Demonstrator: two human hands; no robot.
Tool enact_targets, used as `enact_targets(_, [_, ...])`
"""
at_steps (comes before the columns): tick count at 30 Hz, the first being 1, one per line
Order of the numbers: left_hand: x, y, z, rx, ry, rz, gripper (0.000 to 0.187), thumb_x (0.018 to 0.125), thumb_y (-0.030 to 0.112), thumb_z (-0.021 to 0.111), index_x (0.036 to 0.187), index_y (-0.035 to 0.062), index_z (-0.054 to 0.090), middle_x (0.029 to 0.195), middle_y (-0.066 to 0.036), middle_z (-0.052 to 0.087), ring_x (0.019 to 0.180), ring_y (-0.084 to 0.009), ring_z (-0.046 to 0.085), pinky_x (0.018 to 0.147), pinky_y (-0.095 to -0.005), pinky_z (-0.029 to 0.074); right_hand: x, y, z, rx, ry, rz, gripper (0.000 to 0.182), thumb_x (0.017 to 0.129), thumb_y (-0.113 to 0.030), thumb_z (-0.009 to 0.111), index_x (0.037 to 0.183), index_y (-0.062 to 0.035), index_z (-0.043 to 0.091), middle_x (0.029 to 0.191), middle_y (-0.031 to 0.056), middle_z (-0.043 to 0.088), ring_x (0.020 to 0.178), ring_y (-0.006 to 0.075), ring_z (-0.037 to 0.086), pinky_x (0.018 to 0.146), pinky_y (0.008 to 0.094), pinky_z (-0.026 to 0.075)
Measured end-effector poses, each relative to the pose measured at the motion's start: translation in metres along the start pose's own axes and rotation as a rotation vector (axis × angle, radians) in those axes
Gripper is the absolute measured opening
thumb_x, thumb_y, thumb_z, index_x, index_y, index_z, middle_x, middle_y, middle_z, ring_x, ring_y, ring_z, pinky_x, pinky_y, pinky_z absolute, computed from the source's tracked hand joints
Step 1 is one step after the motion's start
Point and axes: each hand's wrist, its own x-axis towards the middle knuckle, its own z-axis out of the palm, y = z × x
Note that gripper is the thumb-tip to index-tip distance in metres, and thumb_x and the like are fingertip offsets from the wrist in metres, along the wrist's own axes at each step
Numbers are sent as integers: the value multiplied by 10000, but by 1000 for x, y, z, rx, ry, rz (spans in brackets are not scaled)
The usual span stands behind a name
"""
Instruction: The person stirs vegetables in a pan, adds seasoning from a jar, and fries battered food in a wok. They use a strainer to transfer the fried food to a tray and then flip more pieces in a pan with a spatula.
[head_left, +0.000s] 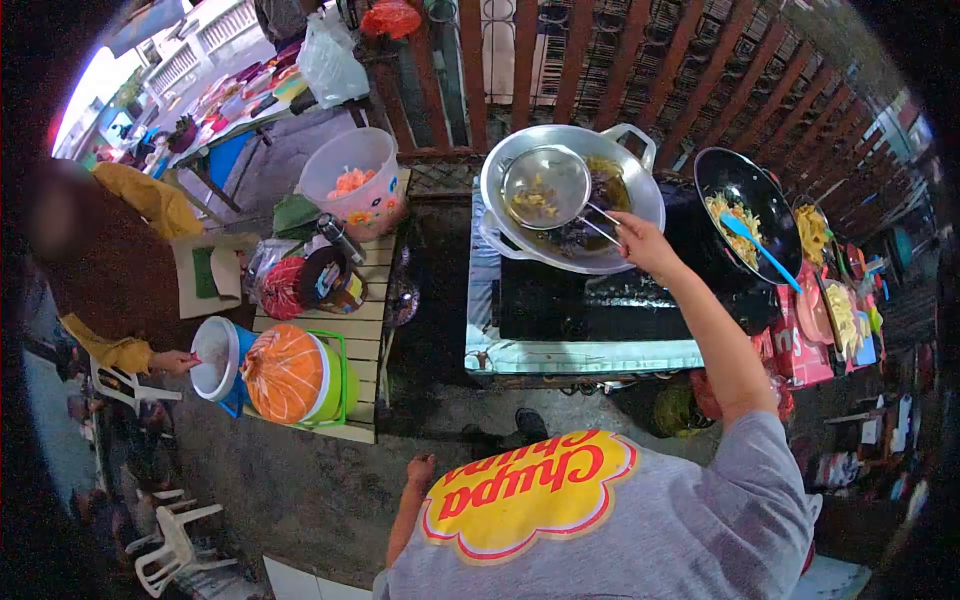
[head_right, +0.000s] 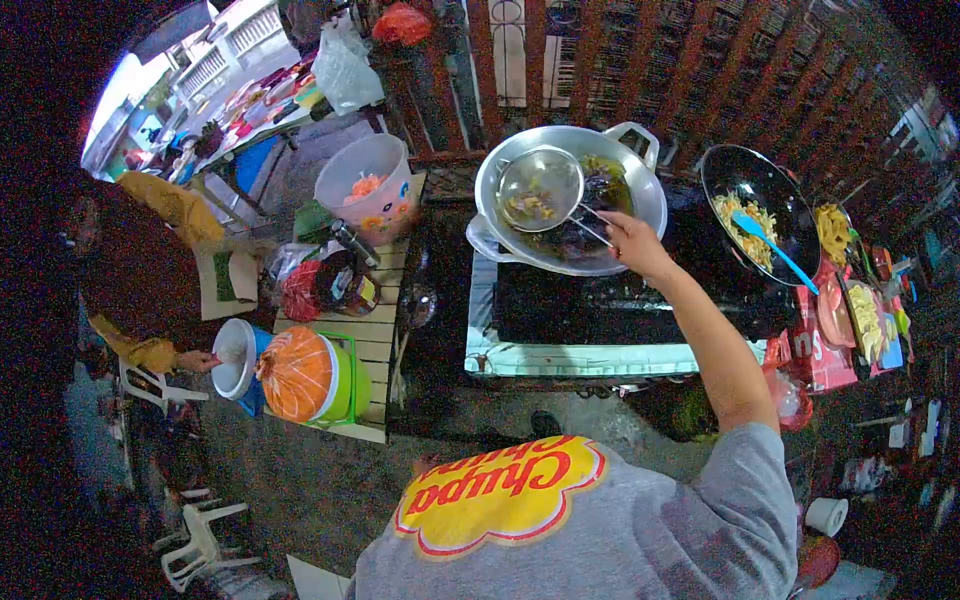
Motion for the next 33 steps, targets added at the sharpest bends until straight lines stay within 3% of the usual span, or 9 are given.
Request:
enact_targets(5, [0,17,-6,121,22,-59,347,744,338,505,943,61,567,934,-134,574,877,-281,543,772,-345,411,-1,3,-16,216,-8,116,288,849,-124,395,1126,-88,465,613,-27,421,544,50,380,475,177,320])
enact_targets(7, [-40,66,-39,158,2,-44,361,750,356,498,977,82,553,949,-131,568,896,-282,534,787,-345,403,5,11,-43,-47,134,-39,256,835,-135,426,1074,-115,513,608,16,476,515,84,419,471,216,370])
enact_targets(9, [-52,83,-49,142,-19,-57,355,752,355,496,978,88,553,952,-129,567,902,-282,531,786,-346,402,30,47,-82,-511,289,-427,306,790,-102,436,1088,-144,494,799,150,587,673,254,583,565,344,452])
enact_targets(13, [-2,20,-3,150,19,9,315,756,323,491,963,97,565,961,-123,565,914,-276,526,776,-347,408,2,-26,-105,-1192,359,-146,413,757,-35,384,1132,-196,448,764,218,558,690,349,552,599,413,443])
enact_targets(17, [10,-4,8,119,-30,4,299,753,307,490,944,95,578,950,-123,570,907,-273,531,772,-349,413,11,-1,-102,-1278,336,-167,412,760,-31,382,1136,-191,442,759,204,562,697,339,557,593,408,442])
enact_targets(21, [16,-17,19,54,42,4,292,745,302,498,927,93,589,922,-137,578,884,-275,543,771,-347,418,11,25,-73,-797,146,-306,332,768,-79,393,1071,-169,497,770,196,564,690,346,556,590,422,439])
enact_targets(23, [13,-15,18,39,73,17,293,741,302,503,918,85,592,913,-143,580,875,-276,547,769,-346,420,5,23,-54,-544,67,-157,284,812,-82,398,1075,-105,504,571,81,499,493,152,475,504,264,408])
enact_targets(25, [-8,13,-4,148,-47,36,307,743,302,511,919,62,587,914,-154,577,874,-275,549,768,-344,421,-4,13,-35,-265,30,3,292,824,-93,396,1102,-87,486,560,31,460,494,92,429,479,234,381])
enact_targets(33, [-26,34,-11,-4,33,-25,311,758,298,517,925,41,573,905,-152,578,870,-281,548,762,-343,419,-16,-7,-10,135,-48,189,301,848,-118,391,1143,-97,452,584,-34,396,493,51,372,440,168,299])
